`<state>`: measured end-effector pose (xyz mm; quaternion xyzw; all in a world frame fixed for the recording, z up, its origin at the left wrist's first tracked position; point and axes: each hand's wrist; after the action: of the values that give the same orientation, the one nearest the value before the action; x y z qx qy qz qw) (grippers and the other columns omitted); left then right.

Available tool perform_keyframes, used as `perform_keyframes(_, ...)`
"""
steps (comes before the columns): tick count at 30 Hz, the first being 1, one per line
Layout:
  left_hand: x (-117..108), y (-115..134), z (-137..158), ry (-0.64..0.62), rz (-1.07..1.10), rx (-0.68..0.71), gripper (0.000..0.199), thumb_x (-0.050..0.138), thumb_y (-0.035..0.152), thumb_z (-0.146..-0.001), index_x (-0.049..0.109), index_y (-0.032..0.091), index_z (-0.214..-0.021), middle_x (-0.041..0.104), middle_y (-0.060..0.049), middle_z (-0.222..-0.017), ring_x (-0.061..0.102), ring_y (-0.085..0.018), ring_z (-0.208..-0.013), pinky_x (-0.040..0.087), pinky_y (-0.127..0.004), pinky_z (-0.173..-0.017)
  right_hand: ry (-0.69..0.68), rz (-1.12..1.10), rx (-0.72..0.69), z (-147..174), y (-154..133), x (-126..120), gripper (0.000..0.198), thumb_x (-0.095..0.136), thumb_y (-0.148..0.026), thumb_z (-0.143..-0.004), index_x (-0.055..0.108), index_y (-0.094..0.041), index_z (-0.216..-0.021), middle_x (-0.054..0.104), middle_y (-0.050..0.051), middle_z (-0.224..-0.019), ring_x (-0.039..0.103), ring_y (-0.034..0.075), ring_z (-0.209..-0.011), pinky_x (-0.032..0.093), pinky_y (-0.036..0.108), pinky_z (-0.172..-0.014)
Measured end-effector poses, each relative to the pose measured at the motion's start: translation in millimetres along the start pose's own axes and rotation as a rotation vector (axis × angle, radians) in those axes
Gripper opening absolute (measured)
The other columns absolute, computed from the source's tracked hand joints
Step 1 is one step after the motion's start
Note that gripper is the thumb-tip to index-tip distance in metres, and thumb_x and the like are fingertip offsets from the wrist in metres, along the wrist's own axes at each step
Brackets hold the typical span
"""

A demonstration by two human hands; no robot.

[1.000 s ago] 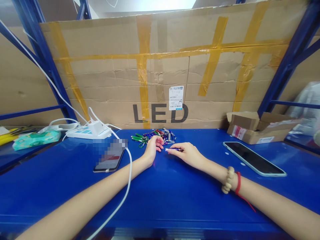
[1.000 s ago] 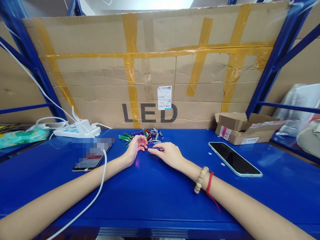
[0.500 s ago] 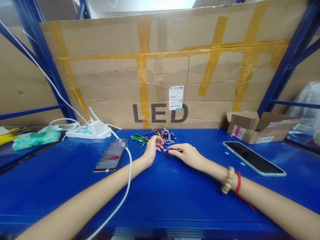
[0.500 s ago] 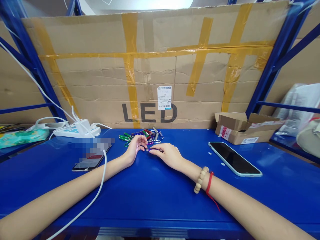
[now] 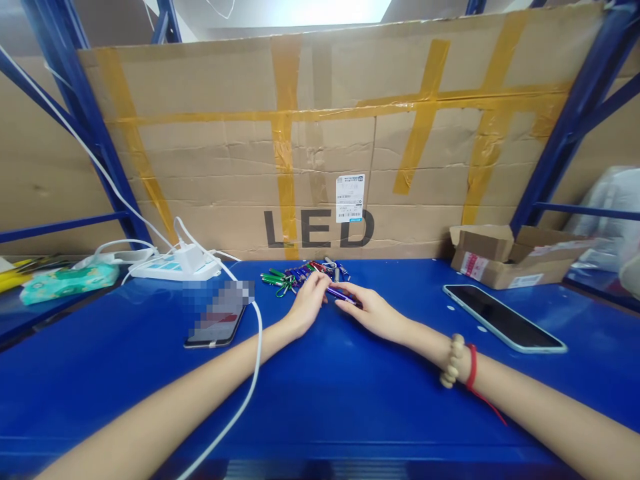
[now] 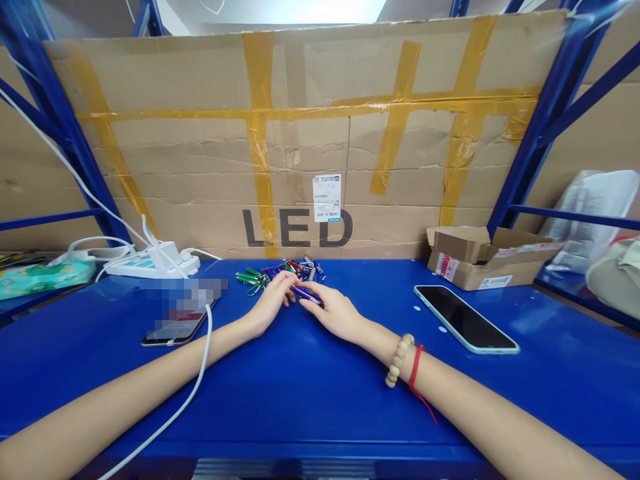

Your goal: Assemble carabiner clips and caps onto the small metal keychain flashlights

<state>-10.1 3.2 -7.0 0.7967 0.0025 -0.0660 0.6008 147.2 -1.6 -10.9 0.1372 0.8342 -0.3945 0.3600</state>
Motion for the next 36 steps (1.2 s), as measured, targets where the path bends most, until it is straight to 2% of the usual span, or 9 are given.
perform_keyframes(4,3,1,5,-0.139,-0.087,0.120,0.016,0.053,0.034,-0.079,0.045,0.020,-0.080,0.053,0.004,-0.071,0.050,-0.009,-0.066,0.038,-0.021,-0.064,0.028,-0.109,-0.081,-2,-1,-1,0.032,0.052,-0.029,-0.083,0.056,-0.020,-0.113,0.065,0.006,-0.106,0.061,0.019,-0.096,0.046,0.033,-0.085)
perform_keyframes(10,-3,4,-1,-0.008,0.056,-0.031,0.025,0.053,0.042,-0.078,0.047,0.018,-0.083,0.040,0.007,-0.054,0.035,-0.006,-0.046,0.026,-0.019,-0.046,0.166,-0.152,0.062,-9,8,-14,0.030,0.052,-0.037,-0.081,0.063,-0.016,-0.100,0.067,0.003,-0.075,0.058,0.014,-0.064,0.046,0.027,-0.063)
perform_keyframes(14,-1,7,2,-0.186,-0.037,0.002,0.030,0.060,0.038,-0.073,0.054,0.015,-0.092,0.054,0.003,-0.061,0.045,-0.007,-0.053,0.033,-0.020,-0.052,0.187,-0.255,0.104,-10,13,-17,0.035,0.045,-0.045,-0.083,0.063,-0.015,-0.087,0.062,0.001,-0.067,0.048,0.010,-0.053,0.040,0.024,-0.053)
perform_keyframes(16,2,6,5,-0.274,-0.106,0.053,0.030,0.059,0.037,-0.074,0.054,0.015,-0.094,0.054,0.004,-0.057,0.047,-0.008,-0.054,0.035,-0.021,-0.056,0.140,-0.303,0.104,-9,11,-15,0.041,0.041,-0.050,-0.084,0.060,-0.015,-0.076,0.054,-0.002,-0.059,0.042,0.009,-0.048,0.037,0.022,-0.048)
perform_keyframes(19,3,3,6,-0.301,-0.134,0.113,0.028,0.054,0.039,-0.078,0.051,0.016,-0.093,0.048,0.007,-0.050,0.044,-0.008,-0.049,0.035,-0.021,-0.055,0.088,-0.360,0.109,-7,7,-11,0.046,0.038,-0.056,-0.083,0.055,-0.016,-0.068,0.041,-0.005,-0.050,0.034,0.007,-0.043,0.031,0.020,-0.042)
perform_keyframes(23,1,1,3,-0.242,-0.075,0.100,0.026,0.053,0.038,-0.078,0.050,0.016,-0.093,0.051,0.004,-0.060,0.047,-0.008,-0.050,0.034,-0.020,-0.048,0.122,-0.478,0.167,-8,3,-10,0.044,0.045,-0.057,-0.079,0.060,-0.016,-0.076,0.048,-0.003,-0.058,0.039,0.007,-0.047,0.033,0.019,-0.040)
perform_keyframes(27,0,3,1,-0.138,-0.067,0.123,0.022,0.053,0.030,-0.078,0.053,0.015,-0.094,0.053,0.003,-0.064,0.046,-0.007,-0.050,0.035,-0.019,-0.048,0.173,-0.574,0.293,-10,4,-12,0.040,0.062,-0.045,-0.070,0.064,-0.015,-0.095,0.062,0.003,-0.078,0.051,0.009,-0.058,0.041,0.020,-0.043)
perform_keyframes(31,0,4,0,-0.054,-0.041,0.144,0.018,0.051,0.026,-0.079,0.054,0.014,-0.093,0.052,0.003,-0.063,0.044,-0.007,-0.050,0.035,-0.019,-0.049,0.182,-0.626,0.356,-11,5,-12,0.038,0.070,-0.033,-0.065,0.065,-0.013,-0.096,0.067,0.007,-0.085,0.059,0.012,-0.066,0.043,0.019,-0.045)
perform_keyframes(36,1,5,2,-0.077,-0.010,0.134,0.016,0.054,0.027,-0.078,0.055,0.015,-0.090,0.054,0.002,-0.064,0.047,-0.009,-0.054,0.036,-0.020,-0.051,0.111,-0.681,0.378,-9,2,-10,0.029,0.068,-0.034,-0.070,0.064,-0.014,-0.091,0.069,0.008,-0.087,0.064,0.016,-0.078,0.045,0.018,-0.048)
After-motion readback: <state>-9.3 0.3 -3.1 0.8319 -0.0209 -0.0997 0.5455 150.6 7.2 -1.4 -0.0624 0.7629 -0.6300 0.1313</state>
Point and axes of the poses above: each hand's wrist, its own z-axis away from the middle knuckle, its own x-axis out of the palm, y = z × x
